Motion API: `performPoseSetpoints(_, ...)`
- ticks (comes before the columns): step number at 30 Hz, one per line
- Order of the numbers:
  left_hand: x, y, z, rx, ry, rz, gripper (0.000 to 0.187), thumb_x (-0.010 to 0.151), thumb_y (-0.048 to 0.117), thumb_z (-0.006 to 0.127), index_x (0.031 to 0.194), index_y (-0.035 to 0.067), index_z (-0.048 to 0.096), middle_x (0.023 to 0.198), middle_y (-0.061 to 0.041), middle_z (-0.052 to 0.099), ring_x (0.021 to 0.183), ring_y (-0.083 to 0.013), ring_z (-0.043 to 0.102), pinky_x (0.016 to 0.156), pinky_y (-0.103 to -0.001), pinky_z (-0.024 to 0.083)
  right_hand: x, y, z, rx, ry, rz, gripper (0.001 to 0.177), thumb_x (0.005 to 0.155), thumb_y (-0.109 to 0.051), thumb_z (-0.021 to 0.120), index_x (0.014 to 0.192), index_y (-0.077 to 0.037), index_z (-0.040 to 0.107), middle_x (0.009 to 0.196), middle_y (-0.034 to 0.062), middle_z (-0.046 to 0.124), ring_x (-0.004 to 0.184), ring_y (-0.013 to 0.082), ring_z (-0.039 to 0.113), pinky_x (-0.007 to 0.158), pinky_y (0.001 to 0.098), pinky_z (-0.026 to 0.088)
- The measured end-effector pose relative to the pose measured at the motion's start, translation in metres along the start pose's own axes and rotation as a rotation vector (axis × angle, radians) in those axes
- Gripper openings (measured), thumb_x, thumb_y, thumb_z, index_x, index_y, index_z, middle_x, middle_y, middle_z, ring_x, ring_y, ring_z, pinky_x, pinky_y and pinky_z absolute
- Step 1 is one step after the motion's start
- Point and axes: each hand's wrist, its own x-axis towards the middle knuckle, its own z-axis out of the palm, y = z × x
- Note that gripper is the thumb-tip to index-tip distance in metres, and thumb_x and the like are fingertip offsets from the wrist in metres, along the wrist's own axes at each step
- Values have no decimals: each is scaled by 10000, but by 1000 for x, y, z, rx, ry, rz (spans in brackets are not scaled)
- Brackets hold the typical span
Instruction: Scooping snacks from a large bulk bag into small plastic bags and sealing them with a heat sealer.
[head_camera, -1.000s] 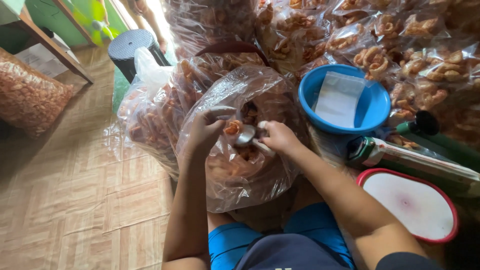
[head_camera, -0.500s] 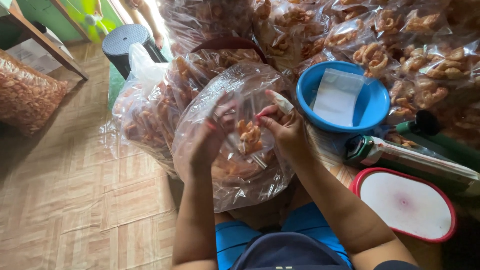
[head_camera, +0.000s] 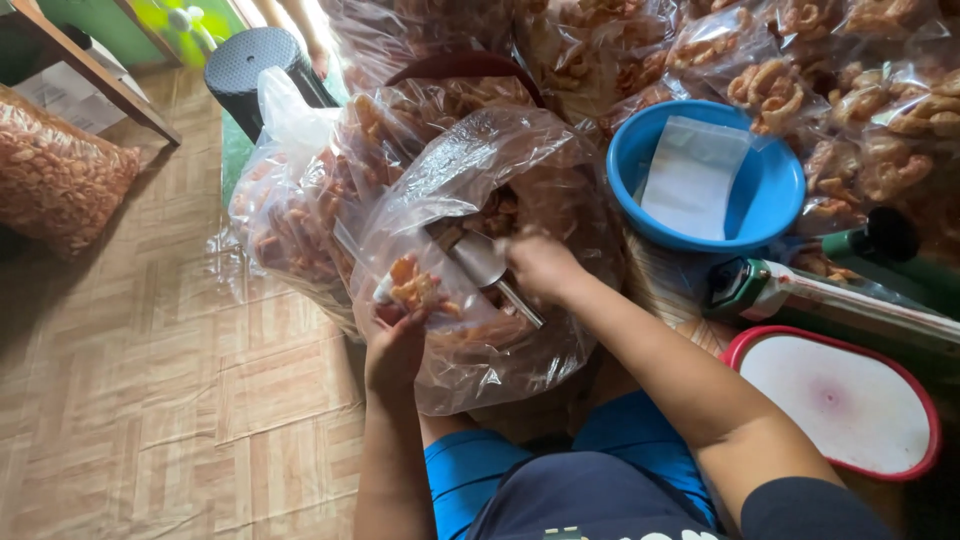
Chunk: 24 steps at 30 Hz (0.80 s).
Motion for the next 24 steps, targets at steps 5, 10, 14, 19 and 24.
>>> performPoseSetpoints(5, -14, 1, -13, -63, 26, -5, 630, 661, -40, 660, 1245, 2, 428, 1049, -247, 582, 869, -366, 626, 709, -477, 516, 18, 7, 26, -455, -350, -72, 228, 771, -132, 505, 878, -228, 681, 738, 70, 636, 766, 249, 594, 720, 379, 456)
performPoseSetpoints(10, -24, 5, -22, -55, 65, -11, 650, 650, -18, 674, 1246, -5, 417, 1037, -252, 583, 849, -363, 631, 686, -473, 527, 27, -22, 22, -15, -469, 145, 239, 782, -156, 485, 956, -161, 648, 933, 114, 641, 938, 306, 594, 808, 402, 486)
performPoseSetpoints(14, -27, 7, -19, -80, 67, 1, 656, 663, 1, 675, 1258, -15, 399, 1030, -255, 587, 848, -365, 632, 675, -483, 530, 61, 5, 56, -206, -162, 85, 168, 747, -172, 513, 814, -139, 663, 790, 92, 604, 808, 282, 605, 691, 342, 515)
performPoseSetpoints(19, -35, -10, -35, -43, 108, -60, 724, 637, 88, 730, 1263, -23, 384, 997, -238, 600, 815, -317, 642, 663, -476, 537, 84, 26, 103, -228, 104, 42, 220, 690, -249, 646, 781, -49, 651, 793, 156, 577, 822, 374, 581, 636, 449, 530)
performPoseSetpoints(24, -31, 0, -13, 102, 226, -108, 635, 632, 11, 711, 1214, -23, 460, 950, -213, 623, 791, -287, 650, 651, -434, 545, 127, 71, 172, -247, -100, 226, 147, 728, -180, 617, 794, -60, 669, 833, 170, 613, 989, 507, 471, 653, 476, 535)
